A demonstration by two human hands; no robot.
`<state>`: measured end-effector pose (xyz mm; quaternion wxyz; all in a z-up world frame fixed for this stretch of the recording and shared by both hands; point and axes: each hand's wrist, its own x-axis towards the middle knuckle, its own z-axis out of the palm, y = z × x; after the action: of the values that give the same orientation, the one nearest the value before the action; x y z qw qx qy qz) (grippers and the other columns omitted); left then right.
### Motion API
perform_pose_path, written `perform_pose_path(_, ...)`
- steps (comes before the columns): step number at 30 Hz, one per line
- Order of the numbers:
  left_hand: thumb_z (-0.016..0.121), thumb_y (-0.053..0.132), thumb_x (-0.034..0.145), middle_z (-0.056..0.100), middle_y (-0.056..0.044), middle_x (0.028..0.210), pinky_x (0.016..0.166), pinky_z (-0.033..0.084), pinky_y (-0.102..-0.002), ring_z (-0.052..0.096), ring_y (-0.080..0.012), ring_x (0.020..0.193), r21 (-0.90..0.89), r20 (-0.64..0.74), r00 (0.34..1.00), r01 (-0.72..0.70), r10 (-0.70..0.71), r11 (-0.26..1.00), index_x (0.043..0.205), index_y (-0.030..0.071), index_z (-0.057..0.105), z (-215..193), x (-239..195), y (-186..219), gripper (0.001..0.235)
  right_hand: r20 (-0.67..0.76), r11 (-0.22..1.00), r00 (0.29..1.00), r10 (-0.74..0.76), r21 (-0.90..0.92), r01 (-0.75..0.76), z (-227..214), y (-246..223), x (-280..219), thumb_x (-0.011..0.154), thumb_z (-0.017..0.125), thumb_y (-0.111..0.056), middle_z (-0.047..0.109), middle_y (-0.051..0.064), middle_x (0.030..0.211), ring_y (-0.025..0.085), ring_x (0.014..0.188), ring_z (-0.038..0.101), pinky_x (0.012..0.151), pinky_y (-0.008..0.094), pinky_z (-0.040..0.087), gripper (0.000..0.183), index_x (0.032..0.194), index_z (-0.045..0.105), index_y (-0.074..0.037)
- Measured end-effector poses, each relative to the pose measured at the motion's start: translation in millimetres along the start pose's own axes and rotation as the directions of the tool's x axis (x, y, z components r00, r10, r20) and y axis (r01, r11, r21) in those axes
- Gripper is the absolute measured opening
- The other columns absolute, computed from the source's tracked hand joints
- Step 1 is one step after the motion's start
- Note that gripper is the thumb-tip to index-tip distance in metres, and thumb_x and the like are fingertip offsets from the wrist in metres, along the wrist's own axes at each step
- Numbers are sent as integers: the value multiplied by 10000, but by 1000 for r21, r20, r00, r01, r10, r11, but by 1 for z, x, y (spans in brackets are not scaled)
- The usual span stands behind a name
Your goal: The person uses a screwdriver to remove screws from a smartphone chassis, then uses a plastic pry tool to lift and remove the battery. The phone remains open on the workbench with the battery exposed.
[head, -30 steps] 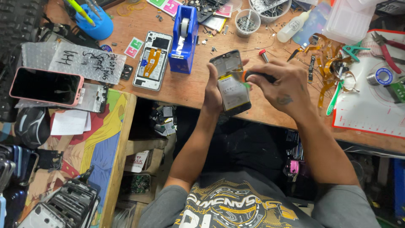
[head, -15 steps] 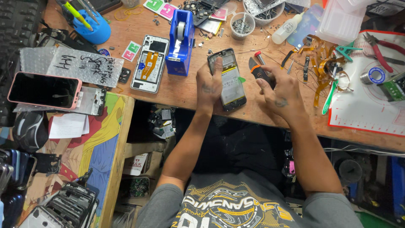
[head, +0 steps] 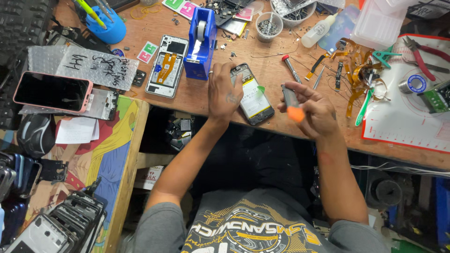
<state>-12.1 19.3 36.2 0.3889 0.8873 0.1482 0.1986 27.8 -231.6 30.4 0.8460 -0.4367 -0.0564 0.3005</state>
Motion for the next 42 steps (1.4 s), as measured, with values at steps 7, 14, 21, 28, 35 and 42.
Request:
perform_pose_path(7,709,94,886,639,-140,1140,983,441,-424,585,-318,1126,24,113,925,-366,362,930,1098,79,731,-6,9,-10,213,184,970,968,-169,-144,196,-26,23,4,1003,684,3,627,61,984,113,810,576,735,210,484,300,1285,582,11)
perform_pose_path(14,762,94,808,709,-31,1033,915,444,-394,647,-228,1000,-153,416,778,-451,471,879,908,147,802,5,41,-16,120,-34,894,978,-207,-414,174,5,20,12,1012,618,-124,688,78,978,127,831,629,772,243,530,316,1291,578,18)
perform_pose_path(21,759,46,800,668,-102,919,894,443,-416,628,-308,936,-76,392,752,-547,530,833,806,69,727,12,47,-21,39,-23,763,975,-222,-627,159,38,1,8,1022,640,-120,717,105,1078,150,983,689,885,292,587,380,1366,600,37)
perform_pose_path(28,809,132,807,703,-130,905,777,529,-418,685,-299,879,-115,493,814,-289,307,950,834,54,756,16,56,-33,98,199,447,943,-265,-841,304,34,-4,19,935,796,-119,771,85,1087,129,980,726,863,268,593,278,1174,716,-4)
perform_pose_path(35,806,167,811,760,-127,879,737,572,-353,739,-223,810,5,697,712,-117,81,993,920,114,816,9,80,-23,122,286,294,930,-231,-891,347,36,-12,55,936,840,-198,756,50,954,108,888,694,764,256,544,206,1088,783,-71)
perform_pose_path(42,811,163,813,759,-152,867,727,574,-359,742,-233,790,-63,687,717,-103,118,993,934,86,802,9,77,-31,144,168,138,974,-155,-972,190,51,-11,65,875,852,-278,707,9,738,83,519,476,465,264,374,235,1067,816,-147)
